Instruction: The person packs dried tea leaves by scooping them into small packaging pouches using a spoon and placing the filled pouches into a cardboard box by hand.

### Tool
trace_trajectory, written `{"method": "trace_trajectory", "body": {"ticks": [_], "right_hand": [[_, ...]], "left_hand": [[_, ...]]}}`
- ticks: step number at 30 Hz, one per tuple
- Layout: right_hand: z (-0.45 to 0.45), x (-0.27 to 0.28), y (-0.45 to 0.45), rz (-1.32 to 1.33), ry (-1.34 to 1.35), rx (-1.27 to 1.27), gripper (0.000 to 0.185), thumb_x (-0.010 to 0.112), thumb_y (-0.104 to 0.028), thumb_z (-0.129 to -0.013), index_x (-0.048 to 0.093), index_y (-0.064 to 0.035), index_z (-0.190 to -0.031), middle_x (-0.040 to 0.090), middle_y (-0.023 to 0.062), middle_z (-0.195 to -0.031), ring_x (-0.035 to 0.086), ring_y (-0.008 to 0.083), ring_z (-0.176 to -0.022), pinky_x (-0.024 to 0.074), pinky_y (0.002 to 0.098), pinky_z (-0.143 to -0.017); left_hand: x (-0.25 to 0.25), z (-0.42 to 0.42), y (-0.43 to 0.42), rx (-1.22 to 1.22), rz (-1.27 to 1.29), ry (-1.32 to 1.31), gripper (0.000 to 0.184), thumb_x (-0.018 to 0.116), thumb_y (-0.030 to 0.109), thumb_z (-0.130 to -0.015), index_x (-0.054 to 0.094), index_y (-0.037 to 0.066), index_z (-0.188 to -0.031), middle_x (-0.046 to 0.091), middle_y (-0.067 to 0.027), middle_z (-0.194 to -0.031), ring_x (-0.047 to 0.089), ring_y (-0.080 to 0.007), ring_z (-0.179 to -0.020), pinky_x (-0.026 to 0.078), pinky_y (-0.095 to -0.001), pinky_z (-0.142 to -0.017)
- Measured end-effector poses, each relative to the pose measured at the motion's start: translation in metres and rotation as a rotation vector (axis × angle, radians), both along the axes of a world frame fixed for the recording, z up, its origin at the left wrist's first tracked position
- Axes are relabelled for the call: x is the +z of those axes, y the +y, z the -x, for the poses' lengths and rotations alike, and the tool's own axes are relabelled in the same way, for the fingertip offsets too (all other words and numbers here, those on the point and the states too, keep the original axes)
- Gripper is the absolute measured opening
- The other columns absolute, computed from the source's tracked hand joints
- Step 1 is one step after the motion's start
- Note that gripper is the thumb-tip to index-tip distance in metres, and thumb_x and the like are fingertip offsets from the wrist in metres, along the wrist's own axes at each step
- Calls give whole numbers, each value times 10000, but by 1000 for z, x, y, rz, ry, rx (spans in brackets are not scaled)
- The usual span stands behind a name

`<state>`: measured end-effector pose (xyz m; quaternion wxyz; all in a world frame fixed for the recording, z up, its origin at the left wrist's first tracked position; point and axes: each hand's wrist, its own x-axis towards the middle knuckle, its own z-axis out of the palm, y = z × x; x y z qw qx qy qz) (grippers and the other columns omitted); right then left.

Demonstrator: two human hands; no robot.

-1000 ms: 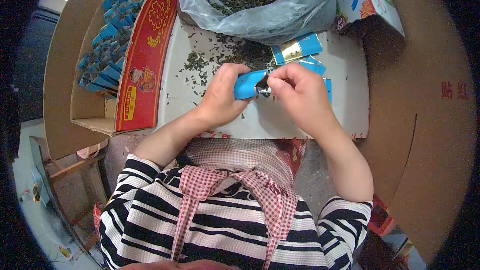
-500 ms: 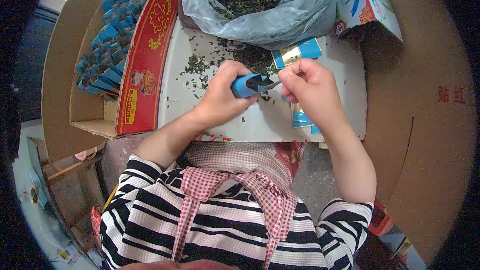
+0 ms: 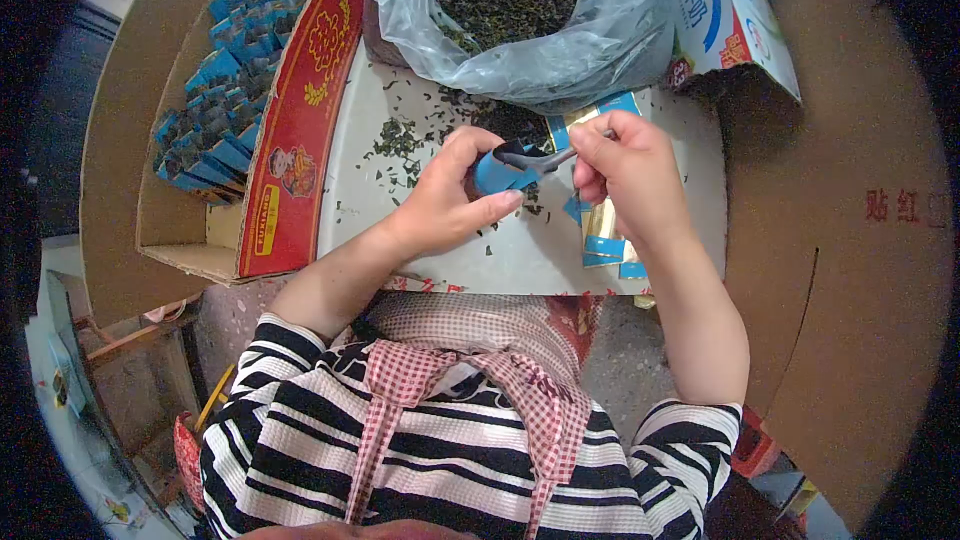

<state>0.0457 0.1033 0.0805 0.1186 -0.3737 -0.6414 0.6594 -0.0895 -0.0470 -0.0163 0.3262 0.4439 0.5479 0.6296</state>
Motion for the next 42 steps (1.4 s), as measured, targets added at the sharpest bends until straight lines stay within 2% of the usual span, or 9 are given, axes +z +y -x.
{"method": "trace_trajectory", "body": {"ticks": [7, 17, 21, 23, 24, 27, 38, 40, 42], "right_hand": [[-1, 16, 7, -116, 18, 83, 155, 621, -161, -890, 573, -44, -801, 570, 16, -626, 496, 81, -513, 400, 218, -486], [20, 27, 41, -315, 239, 20, 79, 597, -116, -896, 608, -38, -903, 590, 8, -734, 514, 78, -630, 396, 203, -571], [53, 10, 57, -827, 101, 44, 106, 593, -117, -897, 652, -30, -888, 637, 35, -769, 579, 127, -677, 443, 236, -624], [70, 6, 56, -1420, -35, 174, 81, 612, -109, -852, 660, -45, -865, 654, 111, -798, 623, 254, -721, 482, 332, -666], [78, 5, 55, -1502, -118, 193, 94, 612, -108, -815, 671, -64, -874, 645, 164, -850, 619, 348, -815, 492, 412, -727], [99, -7, 55, -1516, -323, 218, 108, 597, -114, -817, 680, -71, -871, 657, 158, -832, 620, 363, -820, 494, 439, -739], [147, -46, 66, -1011, -90, -52, 138, 619, -149, -787, 712, -73, -857, 682, 159, -845, 649, 355, -832, 504, 422, -766], [153, -54, 70, -926, 27, -51, 114, 641, -80, -819, 688, 11, -869, 683, 83, -730, 646, 139, -691, 505, 272, -624], [154, -54, 72, -762, 44, -70, 101, 633, -59, -832, 677, 21, -875, 677, 78, -751, 641, 133, -695, 509, 258, -622]], "left_hand": [[-2, 6, 2, 137, -65, 309, 461, 777, 155, -708, 528, 15, -1070, 496, -108, -1021, 524, -221, -948, 451, -311, -813], [-13, 10, 2, 288, -98, 215, 506, 775, 118, -697, 501, 12, -1109, 482, -104, -1043, 512, -209, -965, 448, -302, -833], [-17, 12, 2, 300, -89, 265, 492, 771, 125, -702, 508, 23, -1105, 484, -114, -1061, 523, -223, -970, 478, -301, -772], [-17, 14, 2, 308, -101, 320, 486, 769, 135, -707, 512, 34, -1107, 487, -123, -1079, 534, -236, -979, 508, -299, -716], [-14, 13, 1, 317, -80, 284, 483, 768, 128, -699, 516, 24, -1099, 494, -118, -1063, 525, -228, -973, 477, -305, -775], [-12, 12, 2, 334, -71, 260, 478, 766, 123, -693, 523, 14, -1090, 505, -115, -1050, 518, -226, -971, 444, -316, -840], [-10, 14, 3, 328, -53, 215, 483, 762, 105, -696, 517, 8, -1101, 512, -124, -1067, 520, -242, -990, 438, -325, -859], [-11, 14, 4, 329, -50, 210, 484, 763, 104, -695, 517, 7, -1100, 512, -124, -1069, 520, -242, -992, 438, -324, -861], [-12, 15, 4, 328, -48, 207, 484, 764, 103, -694, 517, 5, -1099, 512, -124, -1071, 520, -241, -994, 438, -324, -863]]}}
